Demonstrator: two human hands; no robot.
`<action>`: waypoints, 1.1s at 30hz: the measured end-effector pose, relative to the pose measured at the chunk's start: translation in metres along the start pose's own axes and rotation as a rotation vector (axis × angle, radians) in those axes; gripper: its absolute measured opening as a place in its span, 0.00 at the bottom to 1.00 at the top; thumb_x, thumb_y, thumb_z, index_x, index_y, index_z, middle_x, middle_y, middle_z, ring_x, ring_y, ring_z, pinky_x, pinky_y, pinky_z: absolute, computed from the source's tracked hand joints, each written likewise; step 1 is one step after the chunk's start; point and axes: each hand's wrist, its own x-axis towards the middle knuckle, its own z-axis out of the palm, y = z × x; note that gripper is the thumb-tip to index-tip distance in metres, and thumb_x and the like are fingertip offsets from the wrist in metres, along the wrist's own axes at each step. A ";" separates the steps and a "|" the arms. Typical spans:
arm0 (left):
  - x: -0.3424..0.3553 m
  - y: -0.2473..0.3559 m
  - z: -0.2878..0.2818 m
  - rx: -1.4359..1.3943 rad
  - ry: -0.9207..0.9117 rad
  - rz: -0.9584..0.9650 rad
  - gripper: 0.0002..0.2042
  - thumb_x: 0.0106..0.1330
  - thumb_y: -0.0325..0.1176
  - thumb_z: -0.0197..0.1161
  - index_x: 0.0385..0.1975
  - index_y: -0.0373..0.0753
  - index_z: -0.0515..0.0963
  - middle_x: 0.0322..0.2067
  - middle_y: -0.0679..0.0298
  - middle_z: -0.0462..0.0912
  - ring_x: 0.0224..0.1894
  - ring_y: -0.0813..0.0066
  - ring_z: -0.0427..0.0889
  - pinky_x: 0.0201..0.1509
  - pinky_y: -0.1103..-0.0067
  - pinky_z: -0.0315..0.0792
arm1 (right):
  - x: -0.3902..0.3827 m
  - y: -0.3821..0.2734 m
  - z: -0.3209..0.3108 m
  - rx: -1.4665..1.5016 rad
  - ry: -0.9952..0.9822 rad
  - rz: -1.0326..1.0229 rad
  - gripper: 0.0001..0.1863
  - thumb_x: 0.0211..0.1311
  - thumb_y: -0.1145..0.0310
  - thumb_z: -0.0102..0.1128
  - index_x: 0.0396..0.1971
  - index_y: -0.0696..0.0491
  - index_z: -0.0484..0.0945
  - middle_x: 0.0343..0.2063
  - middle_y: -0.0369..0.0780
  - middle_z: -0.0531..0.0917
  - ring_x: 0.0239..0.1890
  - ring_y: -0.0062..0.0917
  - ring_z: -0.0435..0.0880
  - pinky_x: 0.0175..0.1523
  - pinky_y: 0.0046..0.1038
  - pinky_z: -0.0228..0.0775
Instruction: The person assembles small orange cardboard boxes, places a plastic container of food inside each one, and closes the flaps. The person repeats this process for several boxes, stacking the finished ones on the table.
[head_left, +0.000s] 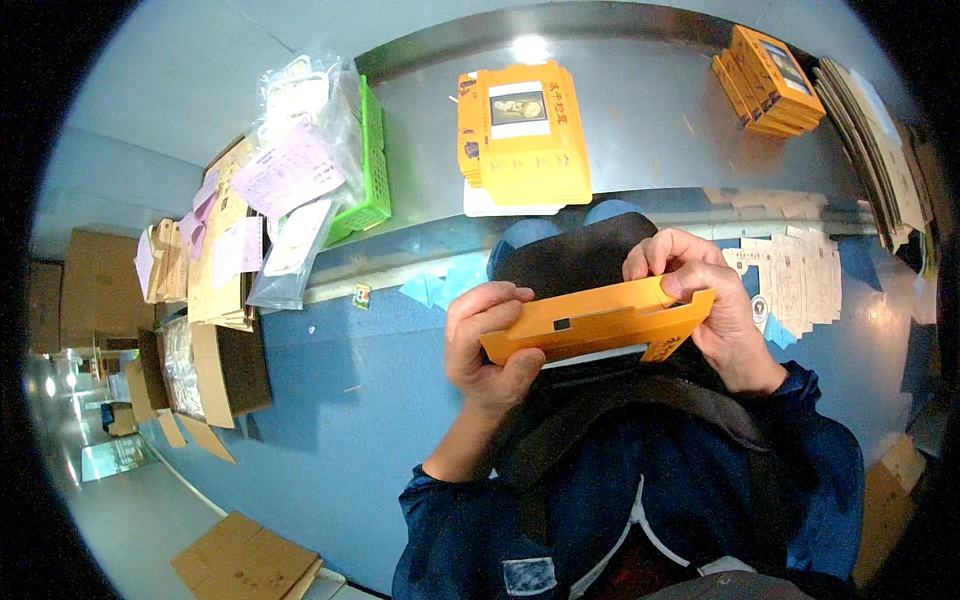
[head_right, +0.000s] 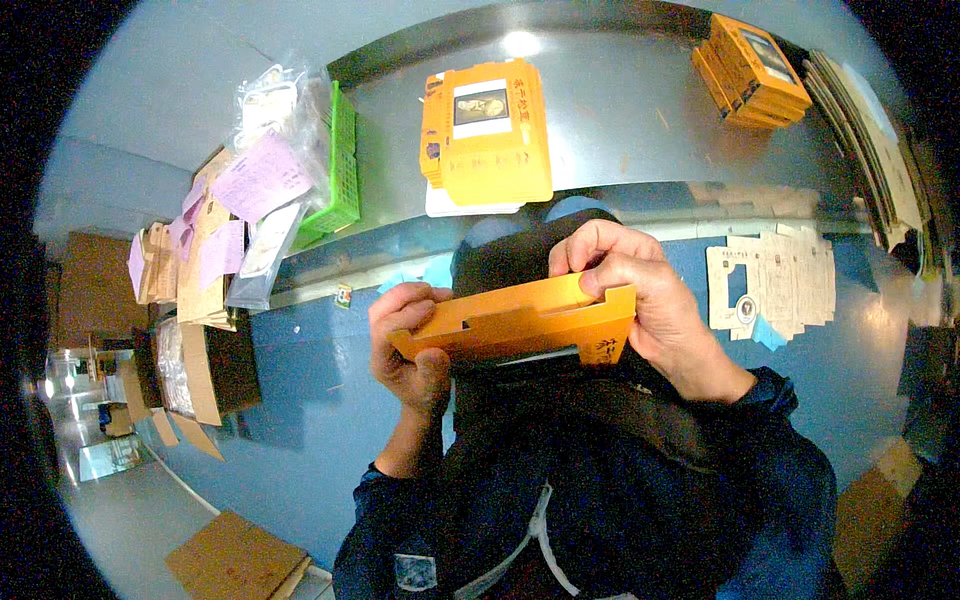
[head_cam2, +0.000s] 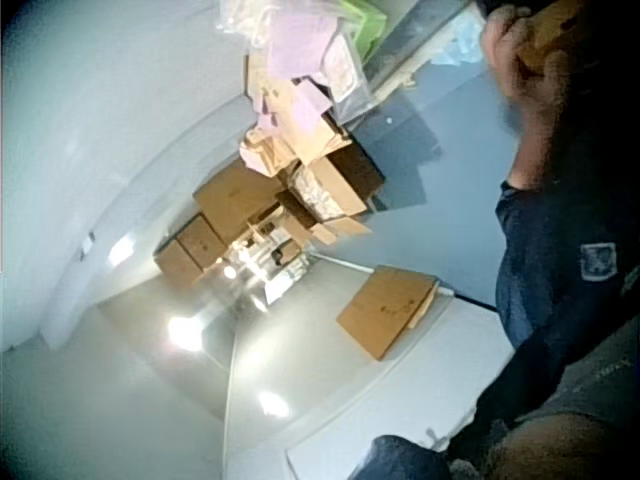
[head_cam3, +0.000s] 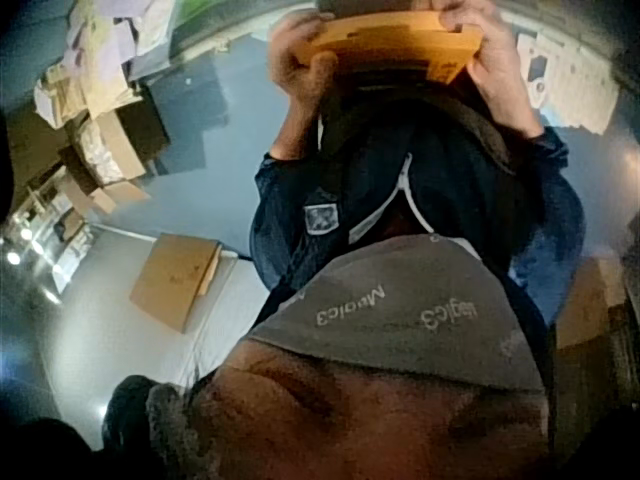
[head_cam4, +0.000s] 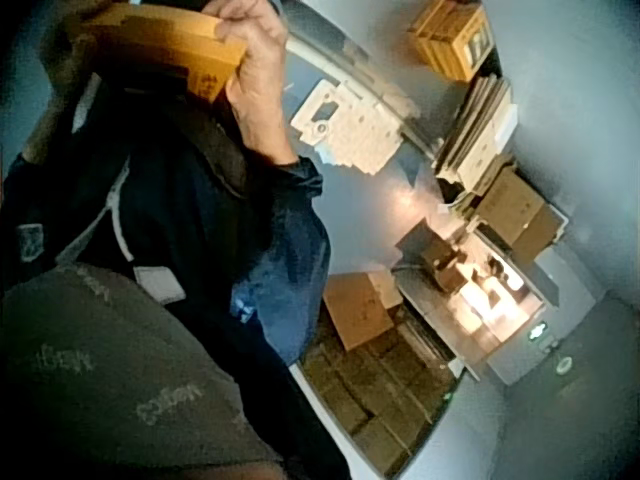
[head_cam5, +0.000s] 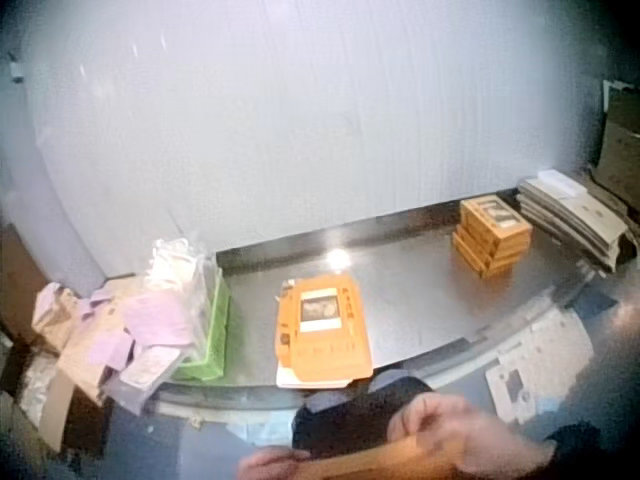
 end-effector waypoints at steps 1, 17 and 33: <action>0.001 0.002 -0.002 -0.011 -0.009 -0.031 0.18 0.53 0.40 0.65 0.35 0.31 0.72 0.43 0.50 0.71 0.36 0.65 0.77 0.41 0.75 0.72 | 0.000 0.003 -0.003 0.000 -0.005 -0.007 0.06 0.40 0.76 0.51 0.24 0.56 0.70 0.27 0.40 0.74 0.29 0.22 0.72 0.36 0.20 0.63; -0.002 0.005 0.003 -0.071 0.096 -0.073 0.42 0.40 0.39 0.75 0.53 0.34 0.56 0.44 0.52 0.67 0.36 0.66 0.75 0.37 0.75 0.72 | -0.007 0.029 -0.009 -0.309 0.175 -0.653 0.09 0.53 0.75 0.44 0.33 0.62 0.69 0.32 0.45 0.75 0.35 0.25 0.72 0.44 0.23 0.64; 0.033 0.032 0.006 0.055 -0.112 0.188 0.23 0.39 0.28 0.75 0.35 0.36 0.69 0.37 0.55 0.75 0.39 0.64 0.77 0.43 0.75 0.72 | -0.006 0.001 0.000 -0.781 -0.015 -0.947 0.15 0.55 0.59 0.50 0.33 0.57 0.68 0.30 0.43 0.71 0.34 0.28 0.69 0.42 0.28 0.61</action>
